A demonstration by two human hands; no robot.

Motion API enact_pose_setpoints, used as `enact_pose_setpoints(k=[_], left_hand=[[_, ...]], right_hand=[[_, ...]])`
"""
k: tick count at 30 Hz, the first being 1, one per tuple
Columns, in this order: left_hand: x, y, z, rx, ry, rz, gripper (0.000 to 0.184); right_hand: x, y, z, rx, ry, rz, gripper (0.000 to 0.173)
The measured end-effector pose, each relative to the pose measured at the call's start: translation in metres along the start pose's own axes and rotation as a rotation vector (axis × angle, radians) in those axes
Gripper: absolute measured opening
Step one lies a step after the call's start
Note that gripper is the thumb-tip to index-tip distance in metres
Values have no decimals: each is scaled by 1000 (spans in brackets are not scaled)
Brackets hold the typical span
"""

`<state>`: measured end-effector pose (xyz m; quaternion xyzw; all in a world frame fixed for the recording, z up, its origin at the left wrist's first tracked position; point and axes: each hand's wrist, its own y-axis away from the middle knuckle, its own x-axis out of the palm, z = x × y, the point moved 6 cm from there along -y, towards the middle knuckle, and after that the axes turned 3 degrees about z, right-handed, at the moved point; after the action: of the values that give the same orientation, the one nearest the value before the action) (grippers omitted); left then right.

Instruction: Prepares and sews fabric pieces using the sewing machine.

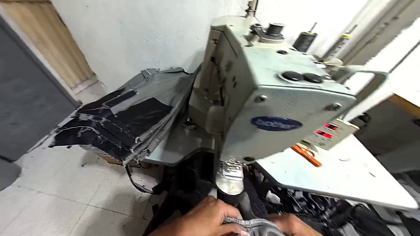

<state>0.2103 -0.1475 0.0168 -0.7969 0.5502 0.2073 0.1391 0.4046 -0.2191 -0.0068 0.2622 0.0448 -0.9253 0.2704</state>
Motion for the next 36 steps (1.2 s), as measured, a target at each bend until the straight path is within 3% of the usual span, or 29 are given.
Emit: enact_pose_setpoints(k=[3,5,7,8,10,12,13,17,25,32,36], left_hand=[[-29,-1,-29,40,-147,-65,28],[-46,4,-26,31,-199,-142,29],[-60,7,-11,-77,-211,-216,33],[-66,8,-1,-168,-199,-241,37],[-77,6,20,-284,-134,-288,39],[-83,0,37,-269,4,-328,32],[-85,-3,43,-245,71,-352,26],[-93,-14,46,-150,193,-383,8],[-97,-14,46,114,186,-368,13],[-100,-15,46,45,188,-336,13],[-100,-1,60,-106,150,-456,12]], right_hand=[[-14,-18,33,-203,-152,-33,35],[-15,-30,25,-202,-377,-31,33],[-13,-44,8,-142,-453,-193,23],[-14,-48,3,-128,-388,-298,25],[-21,-51,3,-135,-19,-513,32],[-30,-55,8,-145,278,-668,37],[-33,-58,5,-127,275,-707,37],[-37,-71,-15,-77,-63,-645,32],[-46,-77,-13,-138,21,-673,36],[-46,-76,-11,-169,20,-648,37],[-53,-60,-10,-78,283,-686,38]])
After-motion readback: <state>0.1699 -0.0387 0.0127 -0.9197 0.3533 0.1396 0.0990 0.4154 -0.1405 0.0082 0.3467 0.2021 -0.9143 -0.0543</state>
